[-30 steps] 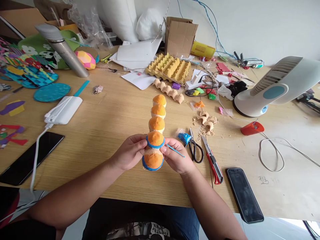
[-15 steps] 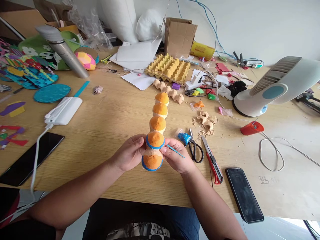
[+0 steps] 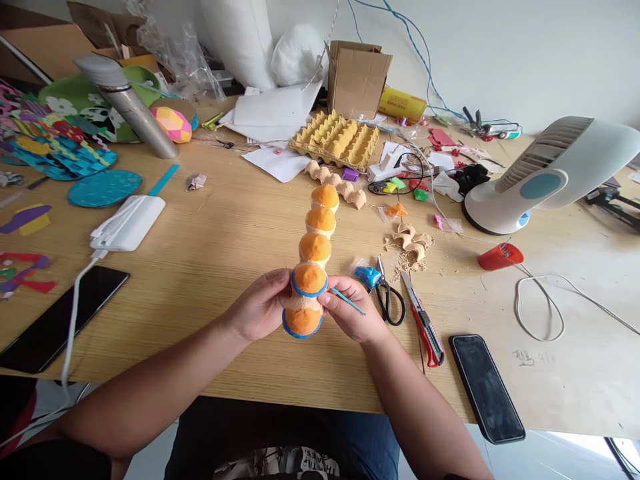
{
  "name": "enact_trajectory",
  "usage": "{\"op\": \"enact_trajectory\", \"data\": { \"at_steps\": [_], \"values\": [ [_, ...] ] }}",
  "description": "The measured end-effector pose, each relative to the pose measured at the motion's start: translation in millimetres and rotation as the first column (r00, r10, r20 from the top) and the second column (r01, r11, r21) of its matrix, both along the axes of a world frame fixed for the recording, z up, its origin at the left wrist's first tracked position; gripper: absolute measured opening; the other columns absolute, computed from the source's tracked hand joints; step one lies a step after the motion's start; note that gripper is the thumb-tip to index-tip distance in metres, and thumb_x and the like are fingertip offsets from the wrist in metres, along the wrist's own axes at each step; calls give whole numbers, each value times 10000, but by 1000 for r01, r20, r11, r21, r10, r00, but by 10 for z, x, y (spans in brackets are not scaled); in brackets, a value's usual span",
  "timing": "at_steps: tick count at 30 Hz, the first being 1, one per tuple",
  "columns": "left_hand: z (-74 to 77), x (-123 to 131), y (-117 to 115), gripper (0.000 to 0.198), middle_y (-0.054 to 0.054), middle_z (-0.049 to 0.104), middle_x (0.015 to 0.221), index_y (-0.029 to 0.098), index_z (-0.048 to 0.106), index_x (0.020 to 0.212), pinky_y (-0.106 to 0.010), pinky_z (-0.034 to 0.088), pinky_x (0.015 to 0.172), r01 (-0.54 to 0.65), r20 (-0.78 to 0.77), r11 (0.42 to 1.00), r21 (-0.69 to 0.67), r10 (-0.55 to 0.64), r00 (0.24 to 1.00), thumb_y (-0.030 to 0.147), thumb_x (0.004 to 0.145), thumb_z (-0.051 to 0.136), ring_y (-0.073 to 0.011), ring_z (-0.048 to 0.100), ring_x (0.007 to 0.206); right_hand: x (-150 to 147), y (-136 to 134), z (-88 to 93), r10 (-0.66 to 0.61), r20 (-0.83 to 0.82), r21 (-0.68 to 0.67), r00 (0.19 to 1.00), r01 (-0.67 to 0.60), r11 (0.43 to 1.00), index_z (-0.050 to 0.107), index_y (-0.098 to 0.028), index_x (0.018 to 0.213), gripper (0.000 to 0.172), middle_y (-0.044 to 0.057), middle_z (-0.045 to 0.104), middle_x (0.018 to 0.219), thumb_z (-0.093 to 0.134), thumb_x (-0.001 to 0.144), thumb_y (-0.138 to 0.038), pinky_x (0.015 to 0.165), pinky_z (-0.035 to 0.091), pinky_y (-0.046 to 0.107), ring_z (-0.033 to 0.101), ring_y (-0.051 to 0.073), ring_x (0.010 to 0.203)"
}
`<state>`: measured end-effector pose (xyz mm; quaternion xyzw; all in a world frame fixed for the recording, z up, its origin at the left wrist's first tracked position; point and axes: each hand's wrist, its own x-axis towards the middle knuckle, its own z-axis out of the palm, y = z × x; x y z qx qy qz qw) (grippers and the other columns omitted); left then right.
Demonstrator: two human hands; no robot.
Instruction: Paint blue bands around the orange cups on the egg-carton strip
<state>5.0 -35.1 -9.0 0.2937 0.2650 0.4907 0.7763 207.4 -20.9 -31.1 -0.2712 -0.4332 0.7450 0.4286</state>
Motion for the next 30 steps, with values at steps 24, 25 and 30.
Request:
{"op": "enact_trajectory", "data": {
  "at_steps": [24, 25, 30],
  "values": [
    [33, 25, 13, 444, -102, 755, 889, 156, 779, 912, -400, 601, 747, 80, -46, 991, -104, -86, 995, 598, 878, 772, -238, 707, 779, 10, 12, 48, 52, 135, 153, 990, -73, 986, 818, -217, 969, 260, -11, 723, 722, 876, 904, -462, 656, 624, 270, 661, 123, 634],
    [30, 27, 16, 450, -107, 757, 867, 157, 781, 906, -395, 594, 722, 93, -53, 992, -85, -98, 994, 606, 892, 748, -238, 709, 752, 8, 14, 54, 62, 142, 158, 988, -84, 984, 818, -213, 966, 264, -9, 722, 719, 874, 905, -463, 653, 623, 269, 661, 124, 631],
    [-10, 36, 16, 479, -113, 781, 879, 163, 798, 929, -402, 600, 730, 69, -18, 995, -68, -70, 997, 639, 895, 756, -252, 729, 766, 6, 12, 37, 43, 131, 133, 990, -61, 989, 822, -235, 979, 235, -9, 746, 756, 873, 910, -453, 673, 621, 270, 680, 124, 653]
  ]
}}
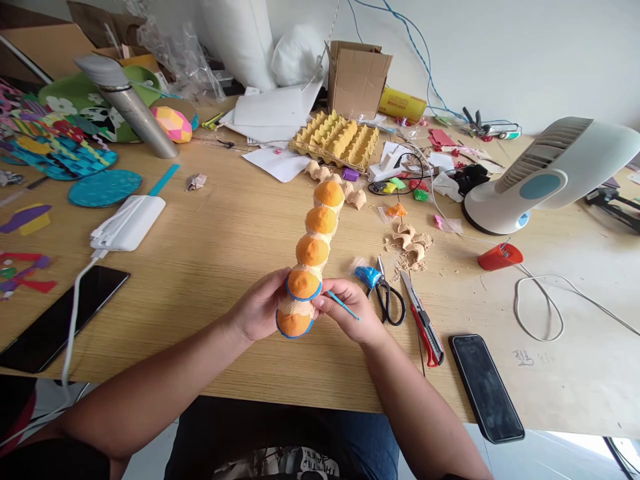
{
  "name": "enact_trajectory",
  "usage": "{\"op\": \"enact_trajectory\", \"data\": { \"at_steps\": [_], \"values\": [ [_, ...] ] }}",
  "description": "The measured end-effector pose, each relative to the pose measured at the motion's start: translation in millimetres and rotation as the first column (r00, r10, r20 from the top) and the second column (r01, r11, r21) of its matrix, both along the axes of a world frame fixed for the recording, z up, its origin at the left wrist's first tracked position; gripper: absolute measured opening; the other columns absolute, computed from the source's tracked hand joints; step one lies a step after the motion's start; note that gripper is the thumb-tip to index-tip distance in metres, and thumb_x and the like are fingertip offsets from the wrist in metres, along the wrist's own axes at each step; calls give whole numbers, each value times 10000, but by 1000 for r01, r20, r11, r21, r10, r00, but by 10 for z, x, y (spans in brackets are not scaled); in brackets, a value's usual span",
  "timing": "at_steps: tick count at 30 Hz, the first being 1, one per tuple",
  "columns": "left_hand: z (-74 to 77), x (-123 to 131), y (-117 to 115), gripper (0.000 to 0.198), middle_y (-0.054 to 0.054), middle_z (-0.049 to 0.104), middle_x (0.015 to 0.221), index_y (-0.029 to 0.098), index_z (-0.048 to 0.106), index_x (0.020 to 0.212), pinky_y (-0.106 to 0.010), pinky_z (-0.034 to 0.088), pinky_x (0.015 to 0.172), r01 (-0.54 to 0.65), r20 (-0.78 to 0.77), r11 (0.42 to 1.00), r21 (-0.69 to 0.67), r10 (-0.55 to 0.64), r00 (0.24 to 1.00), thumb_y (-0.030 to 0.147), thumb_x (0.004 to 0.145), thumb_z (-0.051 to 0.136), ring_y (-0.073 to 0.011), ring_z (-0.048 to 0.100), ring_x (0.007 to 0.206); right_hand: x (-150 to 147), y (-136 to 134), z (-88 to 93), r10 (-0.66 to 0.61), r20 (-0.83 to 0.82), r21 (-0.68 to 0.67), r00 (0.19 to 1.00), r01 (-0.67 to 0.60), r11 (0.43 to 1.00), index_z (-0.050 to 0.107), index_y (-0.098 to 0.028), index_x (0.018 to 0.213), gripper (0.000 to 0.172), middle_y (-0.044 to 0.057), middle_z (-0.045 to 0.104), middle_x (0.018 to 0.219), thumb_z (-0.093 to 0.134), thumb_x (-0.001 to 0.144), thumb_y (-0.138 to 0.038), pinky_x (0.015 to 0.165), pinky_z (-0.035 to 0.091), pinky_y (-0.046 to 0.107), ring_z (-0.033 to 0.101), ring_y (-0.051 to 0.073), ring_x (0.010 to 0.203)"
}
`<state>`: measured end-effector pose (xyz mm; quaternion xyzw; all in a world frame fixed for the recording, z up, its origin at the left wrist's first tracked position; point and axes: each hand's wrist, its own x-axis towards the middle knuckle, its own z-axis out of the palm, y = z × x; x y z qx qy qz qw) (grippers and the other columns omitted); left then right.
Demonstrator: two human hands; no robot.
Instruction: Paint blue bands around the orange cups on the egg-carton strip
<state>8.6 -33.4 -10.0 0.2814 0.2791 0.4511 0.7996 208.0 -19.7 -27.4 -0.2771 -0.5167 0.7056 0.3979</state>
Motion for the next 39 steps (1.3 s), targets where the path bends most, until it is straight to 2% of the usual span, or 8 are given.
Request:
{"op": "enact_trajectory", "data": {
  "at_steps": [4, 8, 15, 19, 25, 33, 39],
  "values": [
    [-6, -3, -12, 515, -119, 804, 927, 137, 815, 995, -432, 610, 827, -42, 7, 998, 38, 42, 999, 639, 882, 795, -272, 757, 825, -1, -5, -31, -92, -15, -60, 996, 91, 994, 823, -261, 988, 274, -10, 779, 801, 918, 857, -482, 702, 607, 275, 694, 133, 699],
    [3, -11, -10, 470, -123, 813, 942, 129, 829, 998, -407, 597, 824, -52, -18, 993, 110, 54, 998, 580, 864, 844, -275, 768, 848, -18, -9, -20, -101, -36, -105, 994, 97, 990, 824, -274, 991, 289, -23, 755, 776, 927, 842, -499, 691, 574, 277, 668, 127, 671],
    [-30, 6, 7, 396, -91, 823, 919, 174, 851, 987, -370, 588, 808, -104, -17, 990, 97, 106, 994, 499, 779, 943, -224, 748, 827, -35, -20, 4, -135, -40, -140, 990, 129, 982, 807, -253, 983, 339, -17, 726, 749, 924, 830, -532, 686, 550, 297, 631, 138, 660],
    [-18, 0, -2, 339, -88, 827, 903, 179, 848, 935, -389, 592, 812, -123, -43, 985, 123, 129, 991, 475, 795, 936, -247, 764, 852, -36, -27, 9, -127, -36, -131, 991, 121, 984, 805, -259, 999, 335, -14, 742, 778, 920, 836, -528, 706, 568, 310, 646, 145, 672],
    [39, -4, -25, 302, -88, 841, 944, 190, 858, 961, -441, 602, 826, -106, -33, 981, 160, 113, 993, 463, 841, 903, -260, 781, 804, -49, -47, 25, -122, -51, -125, 991, 114, 986, 811, -270, 960, 311, -25, 730, 759, 929, 830, -526, 669, 556, 287, 638, 131, 650],
    [4, -25, 10, 371, -83, 816, 907, 169, 844, 912, -370, 590, 811, -66, 6, 990, 121, 66, 998, 514, 804, 926, -226, 755, 849, -40, -38, 27, -129, -42, -145, 991, 122, 982, 792, -256, 955, 350, -17, 733, 759, 928, 816, -546, 664, 560, 302, 636, 142, 644],
    [12, -4, -4, 345, -96, 820, 941, 165, 852, 953, -402, 603, 824, -81, 1, 990, 113, 81, 997, 498, 864, 874, -241, 763, 833, -43, -40, 11, -114, -59, -152, 992, 104, 983, 809, -265, 962, 318, -20, 742, 773, 940, 816, -515, 670, 558, 286, 648, 133, 656]
  ]
}}
